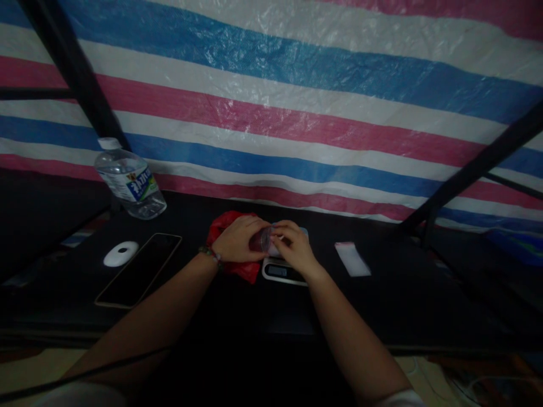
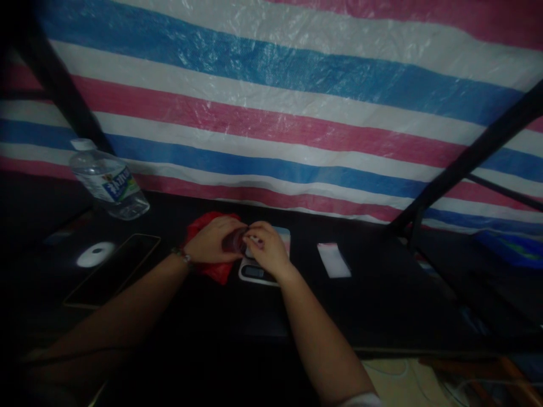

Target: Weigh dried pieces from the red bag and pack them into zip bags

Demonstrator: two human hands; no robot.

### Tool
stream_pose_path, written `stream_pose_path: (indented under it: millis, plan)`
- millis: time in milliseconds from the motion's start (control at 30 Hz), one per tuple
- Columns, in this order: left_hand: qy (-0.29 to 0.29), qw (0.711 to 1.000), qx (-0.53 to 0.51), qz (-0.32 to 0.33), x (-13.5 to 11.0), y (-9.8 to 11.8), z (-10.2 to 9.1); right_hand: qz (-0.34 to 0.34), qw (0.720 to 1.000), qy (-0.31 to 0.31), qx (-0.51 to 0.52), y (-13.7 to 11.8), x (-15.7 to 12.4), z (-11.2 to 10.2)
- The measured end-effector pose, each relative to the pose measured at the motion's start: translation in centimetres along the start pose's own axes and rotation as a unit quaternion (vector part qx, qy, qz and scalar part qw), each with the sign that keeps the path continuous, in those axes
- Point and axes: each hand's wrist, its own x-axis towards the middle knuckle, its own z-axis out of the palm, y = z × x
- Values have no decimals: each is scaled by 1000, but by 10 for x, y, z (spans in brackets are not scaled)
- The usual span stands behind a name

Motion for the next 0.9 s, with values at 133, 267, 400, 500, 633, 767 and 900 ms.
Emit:
stream_pose_path:
  millis: [133,267,400,500,633,767,900]
  plan:
    - [-2,1000,-6,-28,0,0,4,42,993,110,-6,13,19,-25]
    - [-5,998,-15,-56,0,2,9,50,996,70,-27,37,27,-46]
    - [-6,996,-25,-86,1,5,13,74,995,-17,-68,60,8,-47]
    - [1,994,-25,-103,2,5,16,102,989,-60,-91,69,-7,-41]
    - [9,993,-30,-114,2,4,18,101,989,-70,-87,67,-10,-35]
    - [4,993,-30,-118,1,3,20,71,997,-19,4,52,-6,-32]
    - [5,992,-35,-120,1,6,23,46,994,4,101,34,-7,-24]
